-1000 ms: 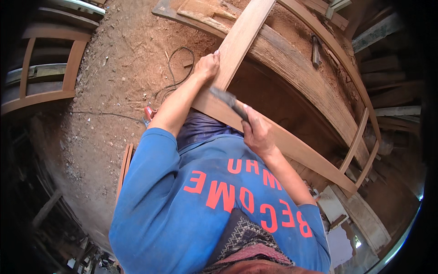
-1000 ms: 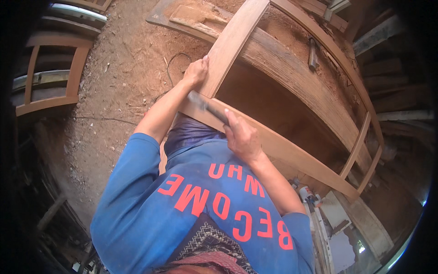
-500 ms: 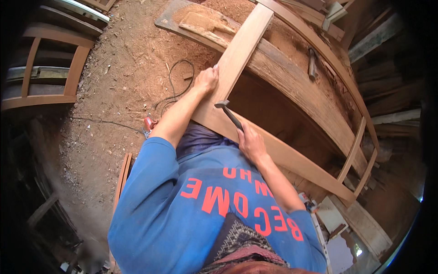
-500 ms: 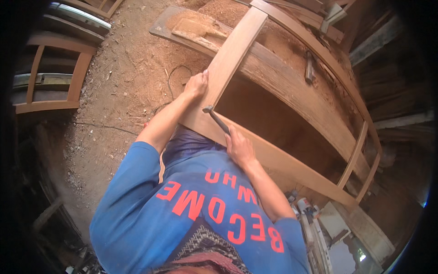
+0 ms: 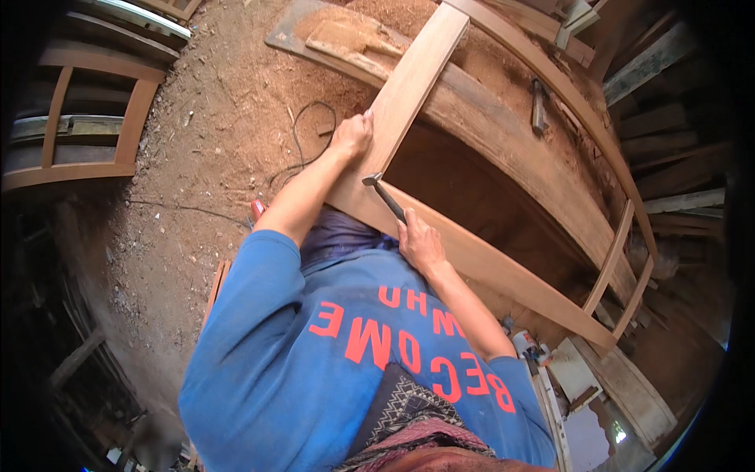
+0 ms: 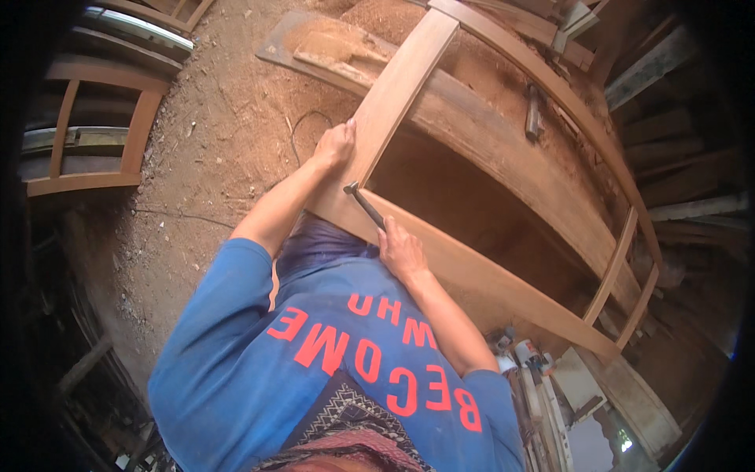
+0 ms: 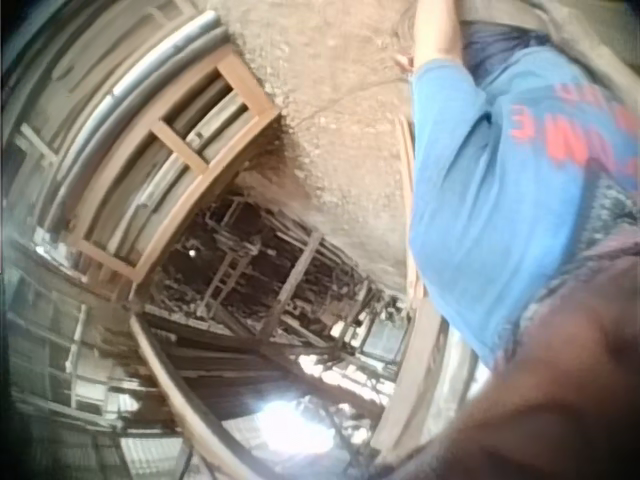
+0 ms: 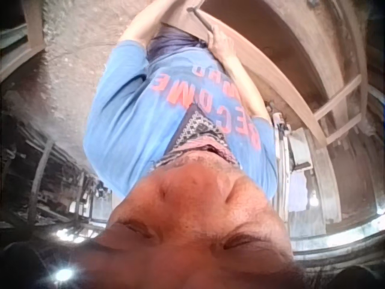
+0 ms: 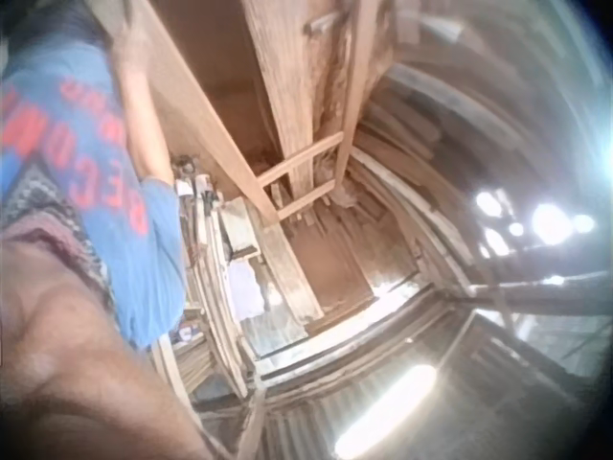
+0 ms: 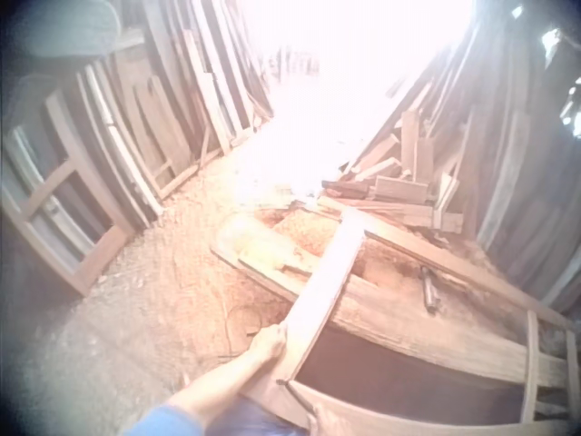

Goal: The person assembles a wooden frame by positioning a curved wooden piece onto a rectangular frame and securing it with nails. They use a hammer to drive nails into the wood and retrieve additional nails from a bucket as needed.

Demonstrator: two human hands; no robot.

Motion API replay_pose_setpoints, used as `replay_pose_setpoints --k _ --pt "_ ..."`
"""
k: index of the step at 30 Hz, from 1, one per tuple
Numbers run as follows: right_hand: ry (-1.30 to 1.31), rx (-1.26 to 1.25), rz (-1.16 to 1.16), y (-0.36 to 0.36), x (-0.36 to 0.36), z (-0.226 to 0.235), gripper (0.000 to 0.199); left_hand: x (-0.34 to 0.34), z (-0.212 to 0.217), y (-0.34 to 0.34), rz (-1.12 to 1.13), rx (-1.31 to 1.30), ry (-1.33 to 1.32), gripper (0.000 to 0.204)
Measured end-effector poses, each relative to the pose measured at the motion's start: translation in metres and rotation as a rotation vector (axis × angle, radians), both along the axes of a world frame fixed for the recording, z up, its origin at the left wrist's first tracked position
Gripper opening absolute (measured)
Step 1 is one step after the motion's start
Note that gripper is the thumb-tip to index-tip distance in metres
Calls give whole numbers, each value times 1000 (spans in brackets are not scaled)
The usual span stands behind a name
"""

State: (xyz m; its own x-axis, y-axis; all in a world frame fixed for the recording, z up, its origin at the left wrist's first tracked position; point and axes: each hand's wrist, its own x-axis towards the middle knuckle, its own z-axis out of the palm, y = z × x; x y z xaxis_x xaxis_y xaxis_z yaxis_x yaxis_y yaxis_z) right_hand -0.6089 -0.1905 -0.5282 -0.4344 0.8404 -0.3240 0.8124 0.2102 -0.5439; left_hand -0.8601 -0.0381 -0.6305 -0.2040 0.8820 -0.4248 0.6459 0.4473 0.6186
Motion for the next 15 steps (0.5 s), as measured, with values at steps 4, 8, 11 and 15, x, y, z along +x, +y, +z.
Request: replay_pose_setpoints --k 4,8,11,15 --pt "516 242 -79 1 2 15 30 -2 -6 6 -8 -36 -2 75" --pt "-32 65 38 0 2 -7 37 1 0 2 11 -26 8 74" --pt "365 219 -11 -1 6 16 32 0 -5 5 2 -31 17 74" --pt "-54 -17 17 2 5 -12 33 1 2 6 8 -32 -11 75"
